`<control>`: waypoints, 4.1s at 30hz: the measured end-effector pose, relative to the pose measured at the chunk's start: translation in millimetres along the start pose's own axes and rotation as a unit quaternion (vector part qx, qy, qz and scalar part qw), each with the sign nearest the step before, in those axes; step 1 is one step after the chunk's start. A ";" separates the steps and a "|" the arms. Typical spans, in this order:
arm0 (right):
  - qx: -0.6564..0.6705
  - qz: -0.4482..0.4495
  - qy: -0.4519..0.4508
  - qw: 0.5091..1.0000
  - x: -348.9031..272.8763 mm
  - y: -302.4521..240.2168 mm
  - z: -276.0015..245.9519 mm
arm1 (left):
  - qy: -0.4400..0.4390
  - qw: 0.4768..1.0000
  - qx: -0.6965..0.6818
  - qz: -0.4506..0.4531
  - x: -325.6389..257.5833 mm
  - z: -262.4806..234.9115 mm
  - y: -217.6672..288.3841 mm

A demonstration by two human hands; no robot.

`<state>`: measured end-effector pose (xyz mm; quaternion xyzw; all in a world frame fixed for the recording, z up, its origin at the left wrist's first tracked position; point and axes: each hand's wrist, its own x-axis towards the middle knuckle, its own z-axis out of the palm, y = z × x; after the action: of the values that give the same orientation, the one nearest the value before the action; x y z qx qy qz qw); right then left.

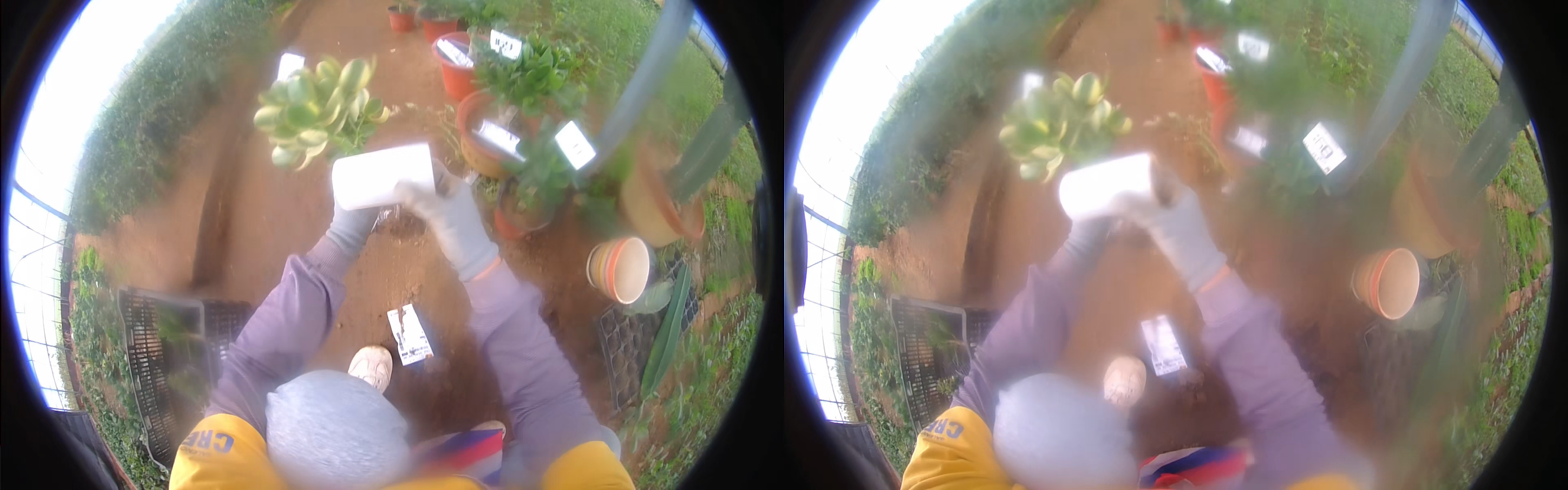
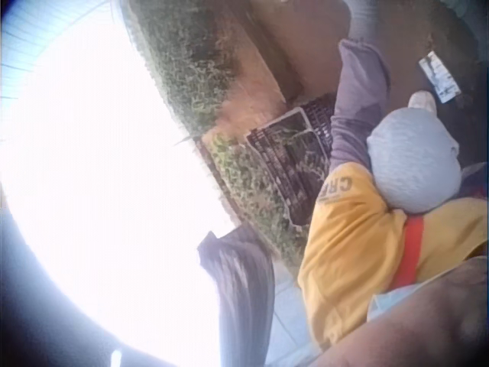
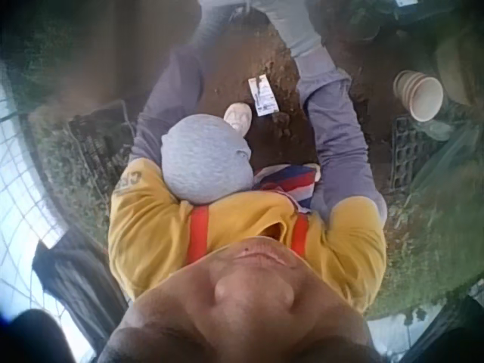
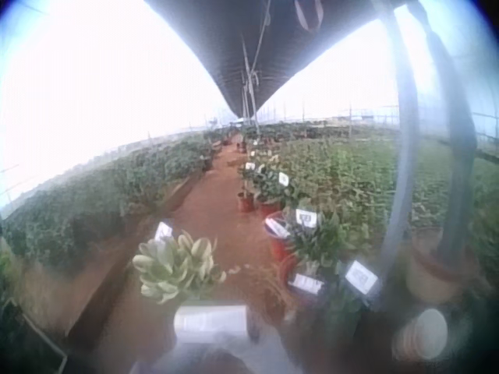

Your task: The person removes small potted plants from their containers, loosens the root ball, and wraps the roots in plastic film. The wrapped plants are placed into a black plastic crate. The person repeats this process for several plants.

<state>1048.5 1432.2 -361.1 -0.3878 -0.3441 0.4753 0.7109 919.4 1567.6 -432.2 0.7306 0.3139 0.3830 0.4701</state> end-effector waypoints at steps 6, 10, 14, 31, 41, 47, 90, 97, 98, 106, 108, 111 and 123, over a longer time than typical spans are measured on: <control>-0.098 -0.007 0.010 0.995 -70.3 29.9 18.8 | 0.030 0.899 -0.378 -0.220 17.1 -12.3 4.1; -0.110 0.185 0.061 0.975 -80.4 57.7 18.3 | 0.094 0.943 -0.283 -0.149 20.2 -20.5 22.9; -0.269 0.173 0.203 0.925 -24.9 83.7 -20.0 | 0.040 0.977 -0.159 -0.140 -4.7 -13.4 20.5; 0.064 -0.106 0.126 0.984 5.3 32.1 -3.5 | -0.151 0.984 -0.078 -0.060 -0.5 -44.0 43.0; 0.123 -0.124 0.139 0.975 7.7 26.8 20.1 | -0.087 0.971 -0.191 -0.112 -22.9 -30.9 21.2; -0.072 -0.008 0.022 0.997 -47.4 47.3 31.6 | -0.036 0.917 -0.372 -0.138 20.9 -35.8 60.1; -0.283 0.002 0.007 0.959 -27.0 75.0 20.5 | 0.130 0.955 -0.244 -0.108 35.0 -33.9 50.4; 0.057 -0.017 0.165 0.984 21.3 56.3 -8.5 | 0.087 0.992 0.003 -0.096 2.3 -7.7 41.5; 0.118 -0.092 0.161 0.975 19.7 53.7 0.4 | 0.091 0.993 0.000 -0.075 4.8 -6.7 48.5; 0.165 -0.120 0.218 0.954 9.2 25.7 7.9 | -0.123 0.983 -0.108 -0.084 -8.8 -20.8 85.8; 0.268 -0.086 0.194 0.940 9.7 27.9 9.9 | -0.093 0.975 -0.196 -0.041 -5.3 -15.4 68.5; 0.167 -0.088 0.242 0.952 9.2 35.3 15.8 | -0.139 0.896 -0.413 -0.086 -16.0 -11.2 48.5; 0.190 -0.038 0.075 0.978 -18.3 11.6 9.3 | -0.001 0.974 -0.187 -0.127 -6.1 -17.1 40.3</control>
<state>1030.1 1419.9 -369.2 -0.2665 -0.2075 0.4743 0.8130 905.6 1555.8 -392.0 0.5841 0.3266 0.3713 0.6437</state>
